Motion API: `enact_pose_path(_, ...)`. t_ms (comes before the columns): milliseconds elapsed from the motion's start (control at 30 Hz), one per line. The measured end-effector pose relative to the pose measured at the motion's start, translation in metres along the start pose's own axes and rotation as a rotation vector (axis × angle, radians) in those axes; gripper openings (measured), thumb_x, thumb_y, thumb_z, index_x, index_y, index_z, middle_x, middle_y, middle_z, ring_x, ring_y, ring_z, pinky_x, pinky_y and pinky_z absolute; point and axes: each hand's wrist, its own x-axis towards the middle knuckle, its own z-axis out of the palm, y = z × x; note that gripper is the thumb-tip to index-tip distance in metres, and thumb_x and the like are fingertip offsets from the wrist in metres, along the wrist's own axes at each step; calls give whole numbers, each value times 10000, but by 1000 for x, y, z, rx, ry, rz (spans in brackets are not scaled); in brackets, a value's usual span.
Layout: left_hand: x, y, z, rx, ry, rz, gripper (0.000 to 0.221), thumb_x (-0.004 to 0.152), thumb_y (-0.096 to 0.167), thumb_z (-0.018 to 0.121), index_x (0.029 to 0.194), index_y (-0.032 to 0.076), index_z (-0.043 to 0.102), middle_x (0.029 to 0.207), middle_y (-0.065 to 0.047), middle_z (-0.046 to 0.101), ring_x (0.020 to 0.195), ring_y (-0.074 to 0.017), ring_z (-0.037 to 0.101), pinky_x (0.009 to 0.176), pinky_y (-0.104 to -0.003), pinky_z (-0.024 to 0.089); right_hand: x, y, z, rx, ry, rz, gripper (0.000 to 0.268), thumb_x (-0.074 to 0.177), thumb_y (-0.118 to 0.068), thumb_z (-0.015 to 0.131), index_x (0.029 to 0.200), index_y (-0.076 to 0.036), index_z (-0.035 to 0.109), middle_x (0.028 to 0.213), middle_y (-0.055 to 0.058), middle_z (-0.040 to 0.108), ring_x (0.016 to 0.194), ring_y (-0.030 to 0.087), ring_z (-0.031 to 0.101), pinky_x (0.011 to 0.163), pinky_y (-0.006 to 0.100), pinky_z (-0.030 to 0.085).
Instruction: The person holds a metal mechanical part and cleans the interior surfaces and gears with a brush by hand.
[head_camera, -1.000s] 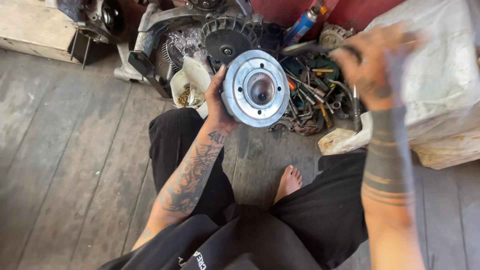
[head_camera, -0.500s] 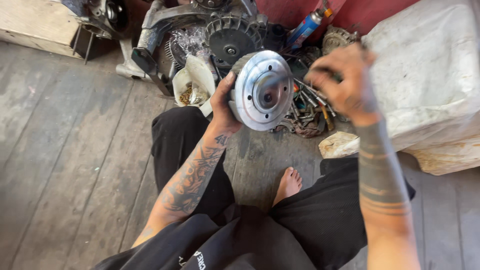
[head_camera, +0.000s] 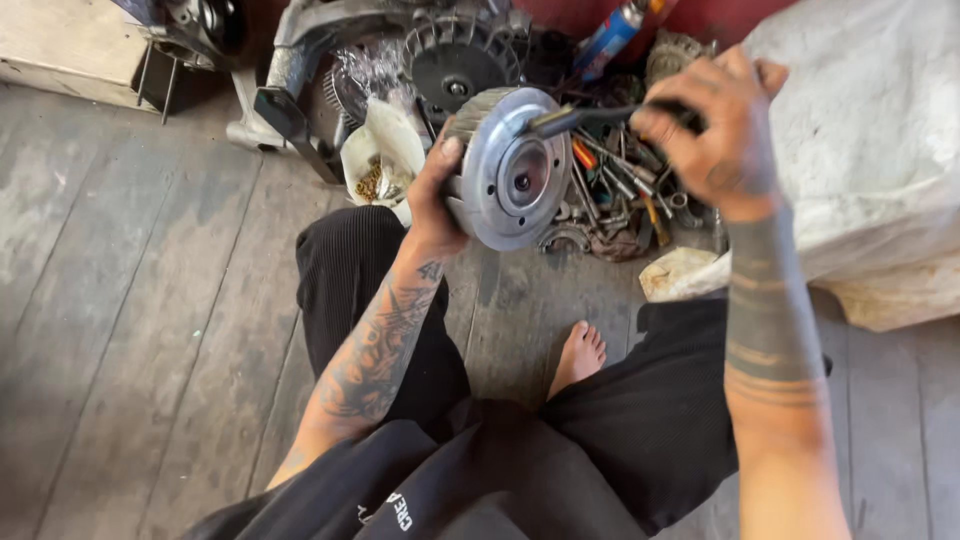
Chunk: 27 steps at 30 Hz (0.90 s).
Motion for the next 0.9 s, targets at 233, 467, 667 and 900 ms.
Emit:
enact_pose_path(233,-8,-8,2,-197,94,-134,531,1013,372,561,1358,-30,600,1249,-189,704,1180,-314,661,1080,-446,497,4,-15,5,143,4,-47,370,1084,-486,570,984,-160,714,839,-49,557,921,196,430,993,397,202)
enact_pose_path(467,-3,-13,0,-233,210,-183,424,956,334,628,1142,-40,694,1009,-171,758,936,-291,722,897,-408,568,10,-26,-2,28,-11,-88,243,1082,-388,745,1028,-152,773,927,-23,636,1023,241,482,984,412,191)
enact_pose_path(667,-7,-5,1,-269,166,-176,468,985,323,616,1276,-42,656,1200,-196,727,1130,-325,687,1055,-444,517,4,-28,-7,30,27,-49,277,1091,-387,739,1068,-113,775,990,7,669,1040,259,493,987,421,195)
enact_pose_path(900,-4,-7,14,-245,340,-176,365,942,329,638,1086,8,735,1024,-127,769,1016,-269,711,980,-419,542,-3,-2,-29,78,-33,18,184,1132,-202,787,1055,-35,775,1038,67,753,967,252,647,991,457,298)
